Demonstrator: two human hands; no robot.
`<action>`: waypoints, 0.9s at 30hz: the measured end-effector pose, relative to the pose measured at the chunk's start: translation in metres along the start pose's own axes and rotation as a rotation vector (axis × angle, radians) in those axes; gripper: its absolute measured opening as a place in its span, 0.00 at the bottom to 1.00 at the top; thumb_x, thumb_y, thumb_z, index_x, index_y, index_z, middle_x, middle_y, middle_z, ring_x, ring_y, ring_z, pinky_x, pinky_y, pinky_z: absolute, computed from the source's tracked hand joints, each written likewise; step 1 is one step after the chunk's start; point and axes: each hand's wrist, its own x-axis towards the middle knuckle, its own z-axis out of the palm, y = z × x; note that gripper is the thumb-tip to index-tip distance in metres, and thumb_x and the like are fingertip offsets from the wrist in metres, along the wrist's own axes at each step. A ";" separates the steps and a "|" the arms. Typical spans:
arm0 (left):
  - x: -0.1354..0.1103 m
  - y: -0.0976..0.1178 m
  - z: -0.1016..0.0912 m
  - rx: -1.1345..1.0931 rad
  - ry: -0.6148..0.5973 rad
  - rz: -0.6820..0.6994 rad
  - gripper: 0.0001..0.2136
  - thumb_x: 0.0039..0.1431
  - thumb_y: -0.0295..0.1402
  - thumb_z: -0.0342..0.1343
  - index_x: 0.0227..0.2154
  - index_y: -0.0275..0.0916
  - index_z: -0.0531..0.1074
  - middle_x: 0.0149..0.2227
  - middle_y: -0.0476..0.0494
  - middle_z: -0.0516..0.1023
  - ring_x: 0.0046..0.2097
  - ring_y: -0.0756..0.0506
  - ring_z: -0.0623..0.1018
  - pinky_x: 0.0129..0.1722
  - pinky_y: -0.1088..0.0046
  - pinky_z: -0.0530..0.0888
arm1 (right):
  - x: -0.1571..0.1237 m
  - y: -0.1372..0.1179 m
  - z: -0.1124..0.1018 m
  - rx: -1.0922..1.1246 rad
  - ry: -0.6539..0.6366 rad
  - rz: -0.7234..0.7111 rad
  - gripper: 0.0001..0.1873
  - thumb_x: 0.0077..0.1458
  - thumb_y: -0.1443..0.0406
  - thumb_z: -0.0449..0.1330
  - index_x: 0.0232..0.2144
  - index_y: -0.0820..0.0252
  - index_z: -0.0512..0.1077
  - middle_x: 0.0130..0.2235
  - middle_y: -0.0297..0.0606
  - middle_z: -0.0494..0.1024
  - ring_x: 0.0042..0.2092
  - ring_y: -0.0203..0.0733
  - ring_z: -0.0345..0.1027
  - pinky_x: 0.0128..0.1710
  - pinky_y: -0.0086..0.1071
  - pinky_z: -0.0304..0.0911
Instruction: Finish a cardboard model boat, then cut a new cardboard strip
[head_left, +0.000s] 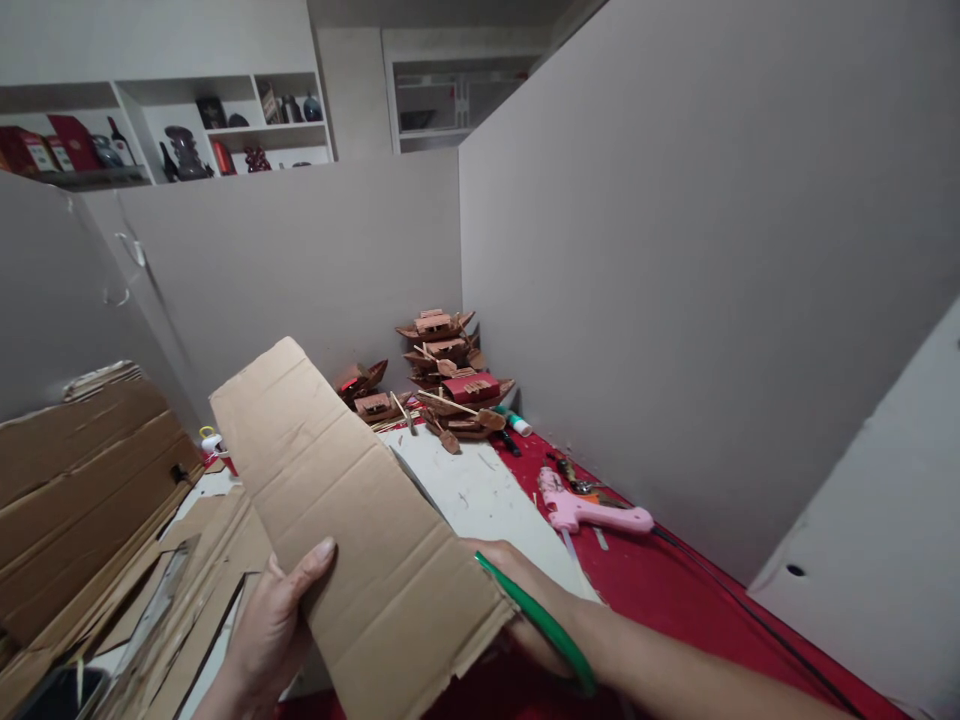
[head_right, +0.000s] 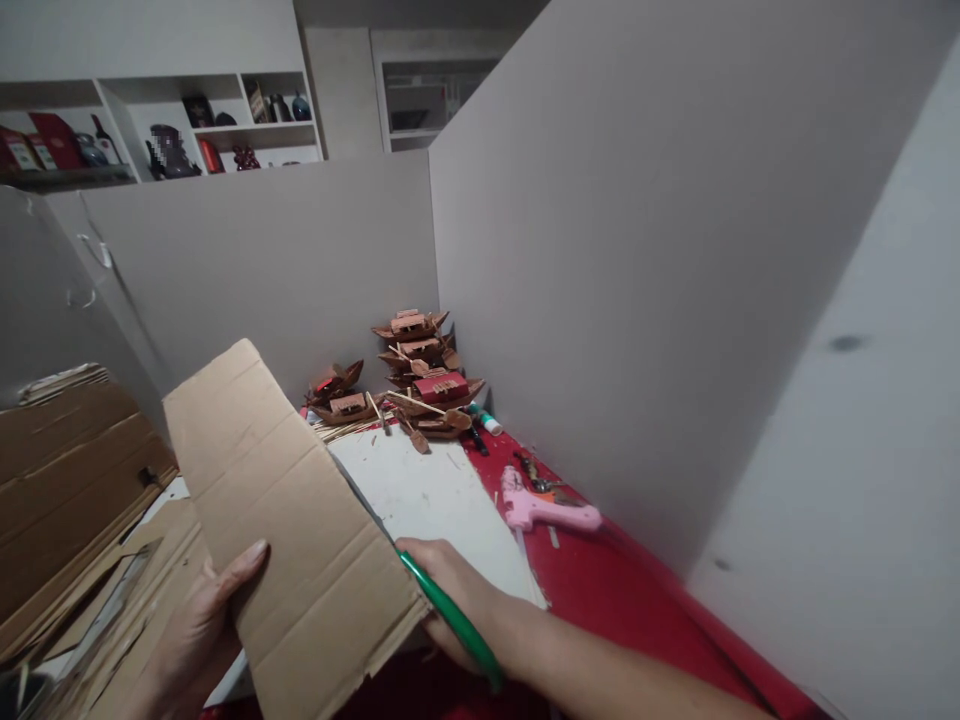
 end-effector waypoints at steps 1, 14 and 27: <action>0.000 0.000 0.001 0.004 0.007 0.010 0.36 0.37 0.33 0.70 0.54 0.37 0.67 0.40 0.38 0.81 0.45 0.33 0.78 0.45 0.61 0.75 | 0.000 0.001 0.000 -0.004 0.011 0.002 0.06 0.52 0.68 0.54 0.32 0.63 0.70 0.32 0.37 0.74 0.35 0.40 0.68 0.38 0.31 0.65; -0.001 0.003 0.001 0.053 0.037 0.012 0.34 0.37 0.33 0.70 0.52 0.36 0.70 0.39 0.37 0.82 0.41 0.34 0.80 0.41 0.62 0.77 | -0.004 0.008 -0.001 -0.024 0.025 0.021 0.10 0.47 0.68 0.56 0.34 0.63 0.71 0.34 0.39 0.76 0.35 0.42 0.68 0.37 0.32 0.66; -0.001 0.002 0.002 0.050 0.017 0.016 0.36 0.36 0.34 0.70 0.54 0.37 0.68 0.40 0.37 0.81 0.42 0.33 0.79 0.43 0.60 0.76 | -0.002 0.008 0.006 0.109 0.019 0.017 0.07 0.49 0.68 0.54 0.32 0.64 0.71 0.32 0.37 0.74 0.34 0.40 0.66 0.35 0.30 0.65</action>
